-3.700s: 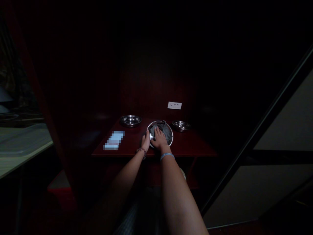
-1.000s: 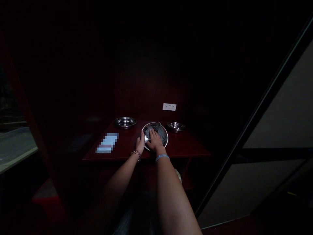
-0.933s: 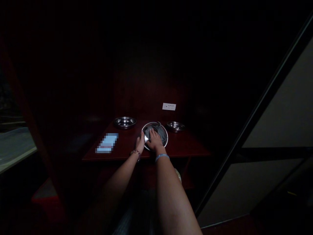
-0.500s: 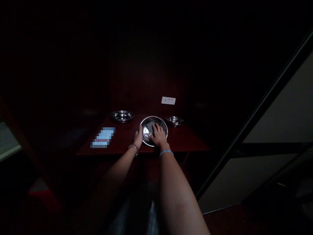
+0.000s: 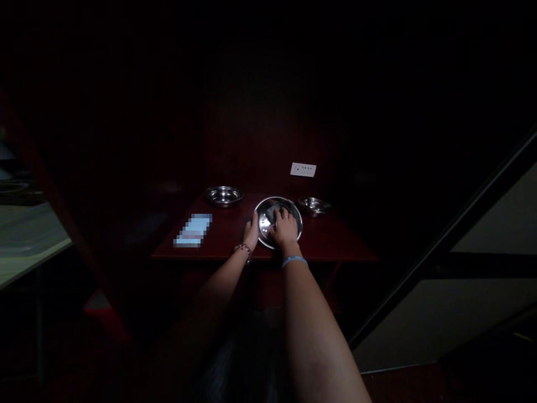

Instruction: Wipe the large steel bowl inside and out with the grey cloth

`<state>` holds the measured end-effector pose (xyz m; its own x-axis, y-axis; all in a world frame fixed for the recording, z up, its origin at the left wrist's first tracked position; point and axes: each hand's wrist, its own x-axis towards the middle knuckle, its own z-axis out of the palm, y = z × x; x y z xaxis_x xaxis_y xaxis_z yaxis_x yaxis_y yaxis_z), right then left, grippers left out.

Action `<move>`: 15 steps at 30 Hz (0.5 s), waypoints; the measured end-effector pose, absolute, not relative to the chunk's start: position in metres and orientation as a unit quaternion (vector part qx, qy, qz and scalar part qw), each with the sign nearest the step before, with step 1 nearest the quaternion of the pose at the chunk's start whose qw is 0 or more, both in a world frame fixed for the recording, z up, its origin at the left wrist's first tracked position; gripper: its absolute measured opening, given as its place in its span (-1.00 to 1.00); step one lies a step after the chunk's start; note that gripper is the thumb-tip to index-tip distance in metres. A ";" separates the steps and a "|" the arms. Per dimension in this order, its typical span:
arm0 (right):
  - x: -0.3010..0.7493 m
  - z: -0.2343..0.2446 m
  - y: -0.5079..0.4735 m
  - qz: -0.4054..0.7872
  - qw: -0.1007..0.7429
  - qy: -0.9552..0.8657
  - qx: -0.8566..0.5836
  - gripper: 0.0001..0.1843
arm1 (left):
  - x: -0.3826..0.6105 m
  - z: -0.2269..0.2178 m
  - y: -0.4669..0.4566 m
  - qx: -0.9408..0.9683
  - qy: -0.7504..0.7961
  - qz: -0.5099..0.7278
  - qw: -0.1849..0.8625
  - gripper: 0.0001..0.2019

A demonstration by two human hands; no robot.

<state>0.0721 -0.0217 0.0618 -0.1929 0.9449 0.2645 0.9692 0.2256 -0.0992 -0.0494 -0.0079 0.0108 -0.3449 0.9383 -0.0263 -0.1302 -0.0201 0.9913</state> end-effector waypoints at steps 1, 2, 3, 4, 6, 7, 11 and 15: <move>0.069 0.062 -0.022 -0.047 0.140 -0.768 -0.623 -0.21 | -0.049 0.011 -0.008 0.367 0.545 0.611 0.441 -0.33; 0.066 0.062 -0.022 -0.048 0.144 -0.765 -0.626 -0.23 | -0.050 0.012 -0.008 0.366 0.542 0.613 0.442 -0.34; 0.063 0.062 -0.022 -0.049 0.151 -0.762 -0.627 -0.26 | -0.050 0.012 -0.008 0.365 0.542 0.616 0.440 -0.34; 0.060 0.063 -0.022 -0.050 0.158 -0.761 -0.628 -0.30 | -0.050 0.011 -0.008 0.364 0.542 0.618 0.438 -0.33; 0.057 0.064 -0.022 -0.048 0.169 -0.765 -0.620 -0.38 | -0.050 0.011 -0.007 0.362 0.545 0.617 0.437 -0.31; 0.056 0.064 -0.022 -0.048 0.173 -0.770 -0.612 -0.41 | -0.050 0.010 -0.007 0.361 0.547 0.615 0.438 -0.30; 0.057 0.065 -0.022 -0.054 0.180 -0.790 -0.584 -0.45 | -0.048 0.011 -0.008 0.364 0.546 0.612 0.442 -0.27; 0.058 0.068 -0.024 -0.052 0.176 -0.785 -0.591 -0.45 | -0.047 0.014 -0.011 0.367 0.548 0.606 0.444 -0.31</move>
